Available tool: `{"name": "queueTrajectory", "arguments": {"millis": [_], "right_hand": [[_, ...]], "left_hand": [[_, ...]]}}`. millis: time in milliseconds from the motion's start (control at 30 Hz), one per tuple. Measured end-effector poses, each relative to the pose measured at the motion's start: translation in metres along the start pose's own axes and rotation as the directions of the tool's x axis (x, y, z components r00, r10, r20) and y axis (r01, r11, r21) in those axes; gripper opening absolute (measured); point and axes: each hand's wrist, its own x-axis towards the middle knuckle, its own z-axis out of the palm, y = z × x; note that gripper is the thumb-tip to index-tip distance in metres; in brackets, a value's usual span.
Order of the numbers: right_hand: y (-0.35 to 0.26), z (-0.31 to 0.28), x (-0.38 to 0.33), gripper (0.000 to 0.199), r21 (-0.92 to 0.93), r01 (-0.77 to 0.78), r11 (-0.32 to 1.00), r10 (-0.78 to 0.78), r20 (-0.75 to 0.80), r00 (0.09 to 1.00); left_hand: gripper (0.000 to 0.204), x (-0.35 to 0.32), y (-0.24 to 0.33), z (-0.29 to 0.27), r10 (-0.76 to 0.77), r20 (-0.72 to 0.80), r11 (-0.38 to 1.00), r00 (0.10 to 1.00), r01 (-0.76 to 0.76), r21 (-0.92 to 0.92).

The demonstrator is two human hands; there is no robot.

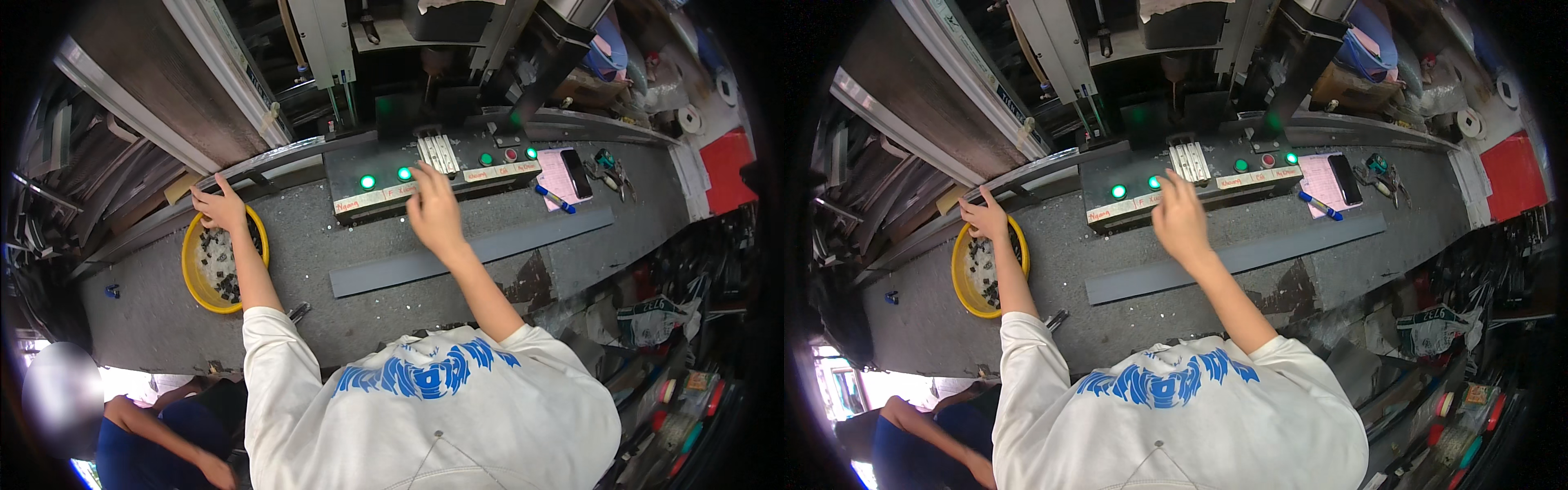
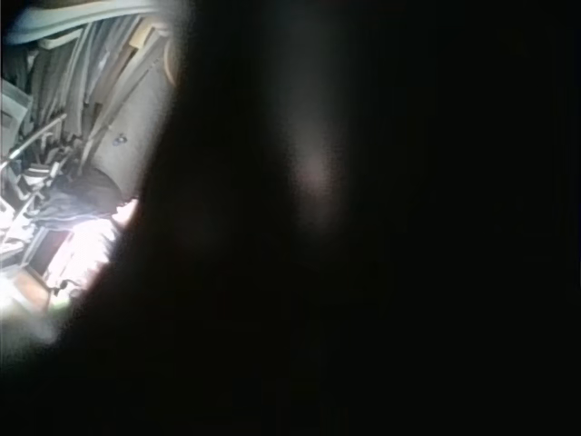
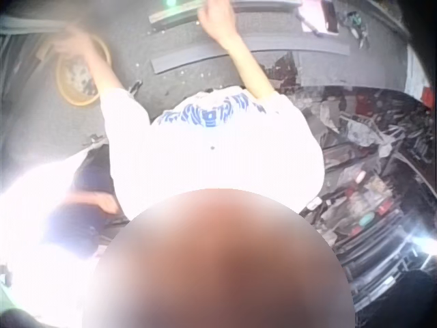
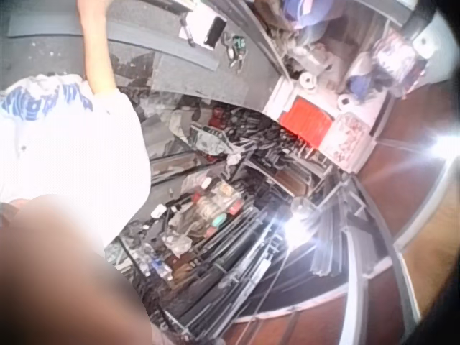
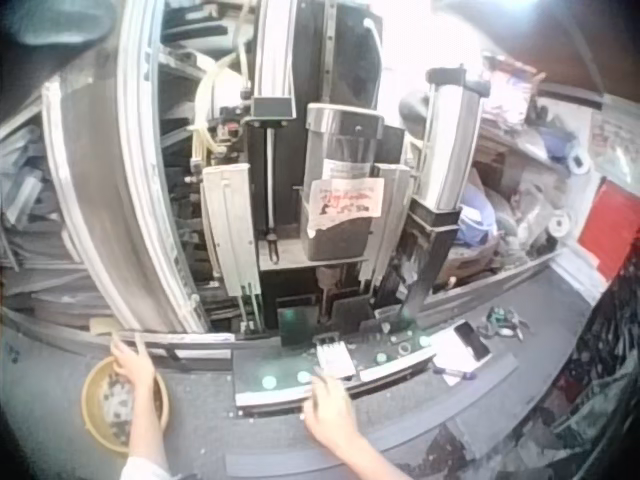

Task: The person operates a metal cutting machine by placing metal rods into the machine, pressing buttons on the control panel, and removing cut pieces. They also mark a rod with a blue marker and handle a stack of cut metal pieces.

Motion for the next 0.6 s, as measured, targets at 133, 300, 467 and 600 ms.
{"name": "queueTrajectory", "arguments": {"millis": [133, 300, 467, 600], "right_hand": [[-0.010, 0.028, -0.005, 0.051, -0.036, -0.146, 0.989, 0.149, 0.110, 0.983], [0.002, 0.029, -0.008, 0.055, -0.076, -0.068, 0.995, 0.076, 0.114, 0.991], [0.003, 0.030, -0.008, 0.056, -0.106, -0.059, 0.993, 0.072, 0.121, 0.990], [0.000, 0.032, -0.008, 0.052, -0.109, -0.065, 0.992, 0.074, 0.085, 0.994]], "left_hand": [[0.086, 0.001, 0.000, 0.000, -0.002, -0.008, 1.000, 1.000, 0.002, 0.001], [0.086, 0.001, -0.001, 0.003, 0.000, -0.018, 1.000, 1.000, 0.000, 0.001], [0.086, 0.001, -0.001, 0.003, 0.005, -0.016, 1.000, 1.000, -0.005, 0.003], [0.086, 0.001, 0.000, 0.000, -0.010, 0.009, 1.000, 1.000, 0.010, 0.012]]}}
